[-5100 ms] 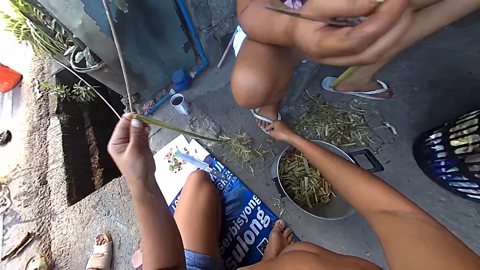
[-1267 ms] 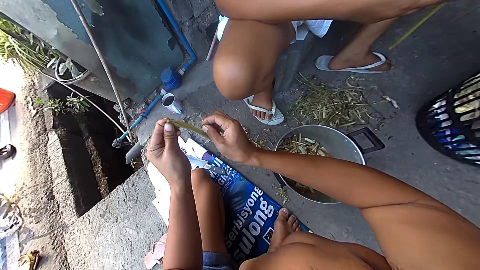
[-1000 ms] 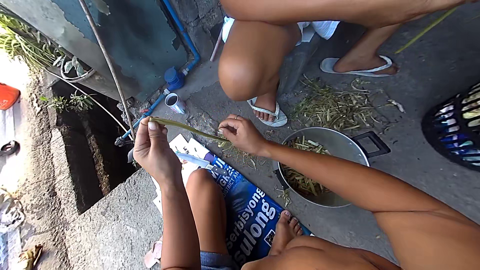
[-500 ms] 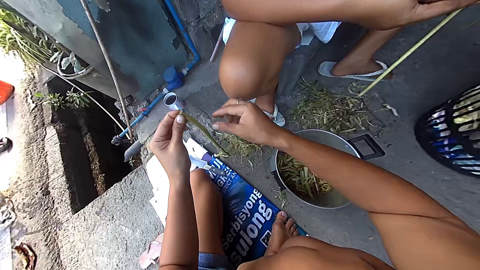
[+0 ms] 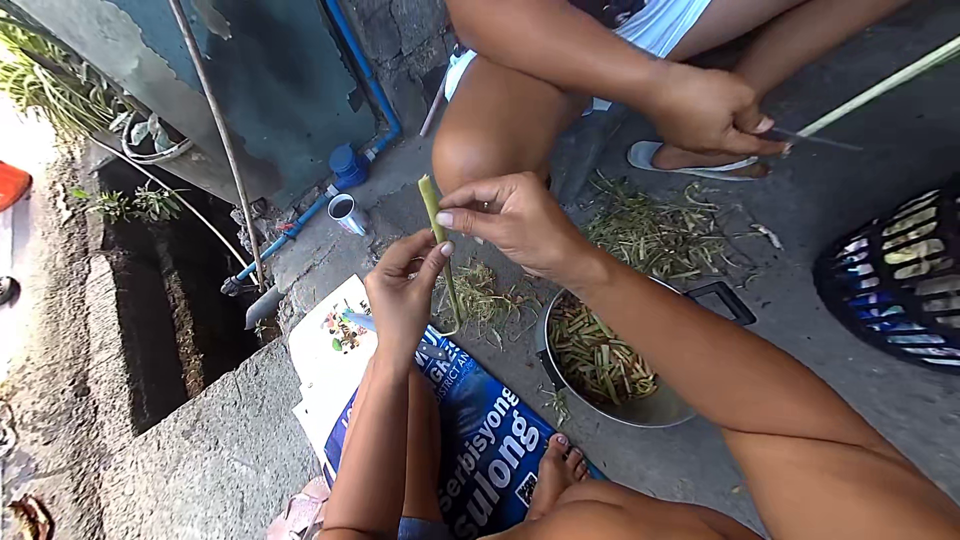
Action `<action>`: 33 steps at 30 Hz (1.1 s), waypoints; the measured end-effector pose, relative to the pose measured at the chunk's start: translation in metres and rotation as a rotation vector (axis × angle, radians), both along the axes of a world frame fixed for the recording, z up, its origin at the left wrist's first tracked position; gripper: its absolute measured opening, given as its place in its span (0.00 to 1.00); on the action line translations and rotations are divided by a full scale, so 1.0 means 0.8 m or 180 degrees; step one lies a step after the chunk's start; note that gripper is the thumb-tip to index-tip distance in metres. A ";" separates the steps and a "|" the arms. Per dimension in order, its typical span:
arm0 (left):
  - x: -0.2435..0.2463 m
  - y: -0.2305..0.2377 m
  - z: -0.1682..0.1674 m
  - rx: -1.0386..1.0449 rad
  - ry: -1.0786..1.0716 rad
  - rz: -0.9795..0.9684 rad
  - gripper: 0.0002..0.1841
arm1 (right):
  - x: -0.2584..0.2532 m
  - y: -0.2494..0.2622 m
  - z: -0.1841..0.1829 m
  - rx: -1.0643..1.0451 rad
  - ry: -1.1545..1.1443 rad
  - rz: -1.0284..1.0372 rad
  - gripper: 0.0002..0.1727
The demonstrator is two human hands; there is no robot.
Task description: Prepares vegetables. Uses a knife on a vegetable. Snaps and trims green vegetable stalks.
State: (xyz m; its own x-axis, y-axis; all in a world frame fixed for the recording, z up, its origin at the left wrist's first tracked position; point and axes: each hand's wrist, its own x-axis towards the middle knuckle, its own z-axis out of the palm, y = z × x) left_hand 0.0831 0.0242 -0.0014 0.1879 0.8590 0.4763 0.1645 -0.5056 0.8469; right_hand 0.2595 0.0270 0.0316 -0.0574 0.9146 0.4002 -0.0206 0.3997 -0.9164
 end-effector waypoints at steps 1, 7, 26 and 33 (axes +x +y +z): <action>0.004 0.000 -0.001 -0.0013 0.0005 0.0072 0.09 | 0.002 -0.002 -0.001 0.0026 -0.0091 -0.0040 0.05; 0.008 0.000 -0.003 -0.0347 0.0037 0.0213 0.16 | 0.040 -0.008 -0.012 -0.0035 -0.1377 -0.0743 0.10; 0.035 0.011 0.008 0.1114 0.1797 0.0275 0.05 | 0.043 -0.034 -0.004 0.2111 -0.4344 -0.1127 0.09; 0.041 0.016 -0.005 0.1317 0.1822 0.0173 0.07 | 0.057 -0.018 -0.028 0.1740 -0.3620 -0.0858 0.09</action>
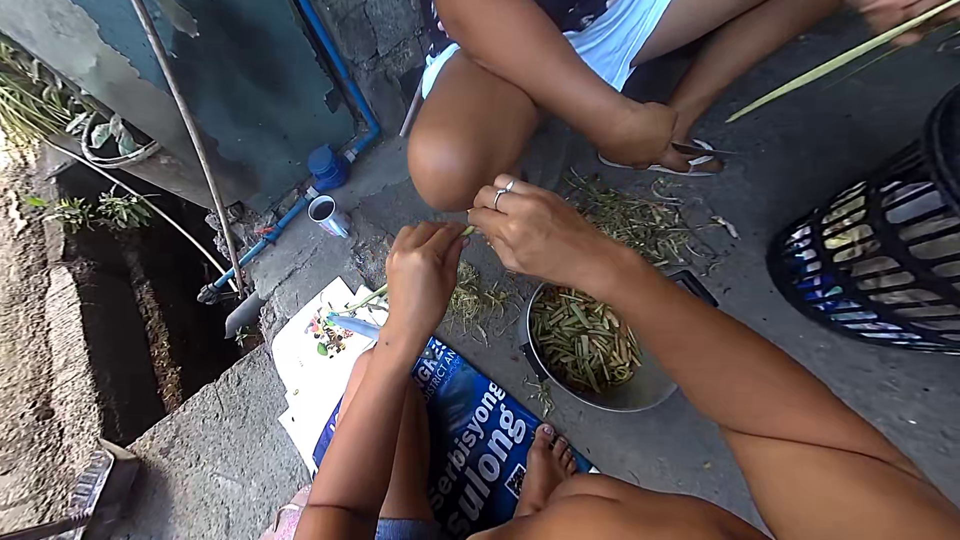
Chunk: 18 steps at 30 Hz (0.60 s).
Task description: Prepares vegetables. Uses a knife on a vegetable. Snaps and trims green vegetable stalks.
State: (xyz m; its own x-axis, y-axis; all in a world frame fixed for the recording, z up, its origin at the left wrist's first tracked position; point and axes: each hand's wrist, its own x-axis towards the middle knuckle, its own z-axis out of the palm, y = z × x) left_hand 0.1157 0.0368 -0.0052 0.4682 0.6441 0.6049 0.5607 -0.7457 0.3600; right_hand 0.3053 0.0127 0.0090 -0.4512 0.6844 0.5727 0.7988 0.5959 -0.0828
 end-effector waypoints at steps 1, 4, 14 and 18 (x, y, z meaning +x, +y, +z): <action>-0.001 0.000 -0.001 0.0016 -0.0038 -0.0017 0.07 | 0.002 0.002 -0.002 -0.0067 0.0195 0.0050 0.11; -0.004 0.001 -0.002 -0.0027 -0.0313 -0.0074 0.08 | 0.003 0.001 -0.001 -0.0348 0.0981 0.0181 0.12; -0.002 -0.005 0.000 0.0066 -0.1232 -0.0132 0.07 | -0.030 -0.011 -0.003 -0.1136 0.3478 0.0456 0.05; 0.000 -0.008 -0.002 0.0074 -0.1367 -0.0107 0.07 | -0.038 -0.018 -0.005 -0.1389 0.3957 0.0483 0.07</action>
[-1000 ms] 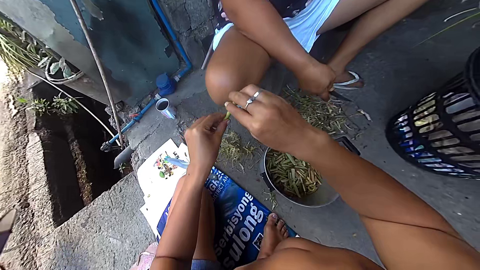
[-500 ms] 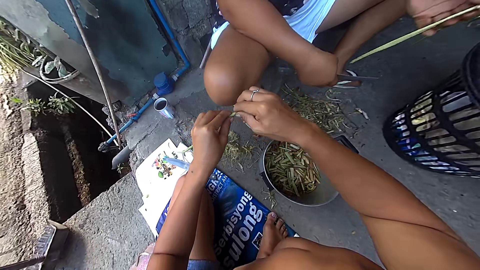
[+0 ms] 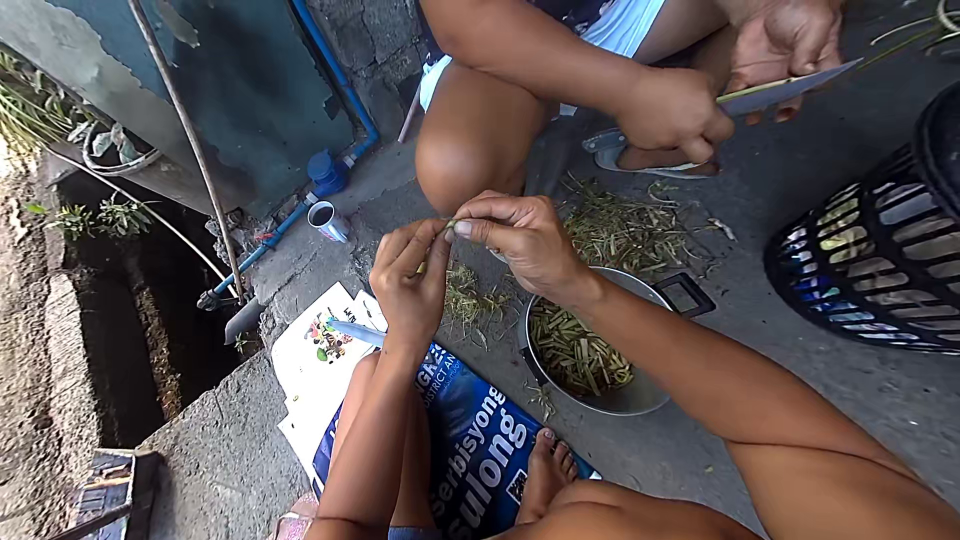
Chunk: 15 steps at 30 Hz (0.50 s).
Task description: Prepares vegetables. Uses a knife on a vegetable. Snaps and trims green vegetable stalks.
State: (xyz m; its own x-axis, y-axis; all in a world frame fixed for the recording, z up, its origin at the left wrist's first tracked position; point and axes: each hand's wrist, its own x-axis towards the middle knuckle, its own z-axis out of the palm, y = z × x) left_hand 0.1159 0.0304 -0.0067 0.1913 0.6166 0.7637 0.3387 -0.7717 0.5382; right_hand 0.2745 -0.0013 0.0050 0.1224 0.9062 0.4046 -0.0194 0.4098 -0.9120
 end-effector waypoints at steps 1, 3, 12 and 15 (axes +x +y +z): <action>0.001 -0.001 -0.001 0.0002 -0.0031 0.0012 0.07 | -0.002 -0.003 0.001 -0.0074 0.0128 0.0042 0.07; 0.003 -0.001 -0.003 0.0013 -0.0093 0.0026 0.07 | -0.008 -0.004 0.001 -0.0225 0.0480 0.0100 0.08; 0.006 -0.002 0.002 -0.0234 -0.0346 -0.0052 0.07 | -0.017 -0.005 0.007 -0.0699 0.1308 0.0206 0.07; 0.005 -0.004 0.006 -0.0393 -0.0311 -0.0077 0.07 | -0.018 -0.006 0.010 -0.0848 0.1583 0.0309 0.07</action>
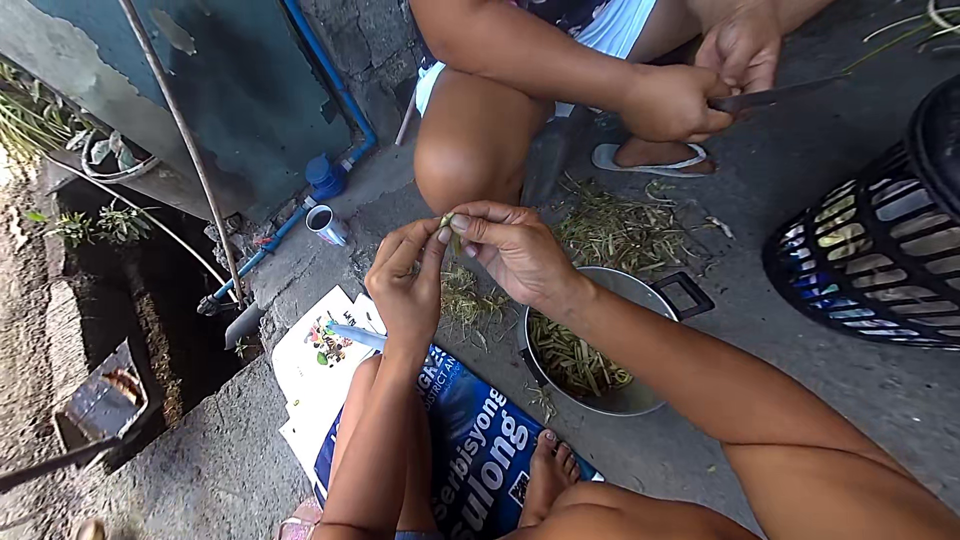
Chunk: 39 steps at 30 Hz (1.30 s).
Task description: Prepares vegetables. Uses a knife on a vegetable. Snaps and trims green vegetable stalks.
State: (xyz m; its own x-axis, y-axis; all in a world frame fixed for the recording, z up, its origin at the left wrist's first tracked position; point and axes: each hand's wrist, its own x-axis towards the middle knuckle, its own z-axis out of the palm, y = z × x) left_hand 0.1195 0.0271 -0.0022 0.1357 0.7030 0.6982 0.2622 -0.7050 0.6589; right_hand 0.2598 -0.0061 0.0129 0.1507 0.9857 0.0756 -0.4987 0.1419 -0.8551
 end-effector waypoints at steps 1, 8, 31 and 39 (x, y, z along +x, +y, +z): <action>0.000 0.000 0.001 -0.0031 0.0021 -0.0002 0.07 | -0.001 0.000 0.001 -0.0070 0.0123 0.0038 0.07; -0.005 -0.008 -0.009 -0.0233 0.0270 -0.0095 0.06 | 0.018 0.019 0.011 -0.0107 0.0845 -0.0030 0.08; -0.007 -0.021 -0.015 -0.0489 0.0040 -0.0688 0.05 | 0.066 -0.029 0.018 0.0921 -0.3341 -0.0328 0.10; -0.012 -0.021 -0.008 -0.0273 0.0258 -0.0662 0.05 | 0.061 -0.025 0.020 0.1125 -0.3582 -0.0275 0.08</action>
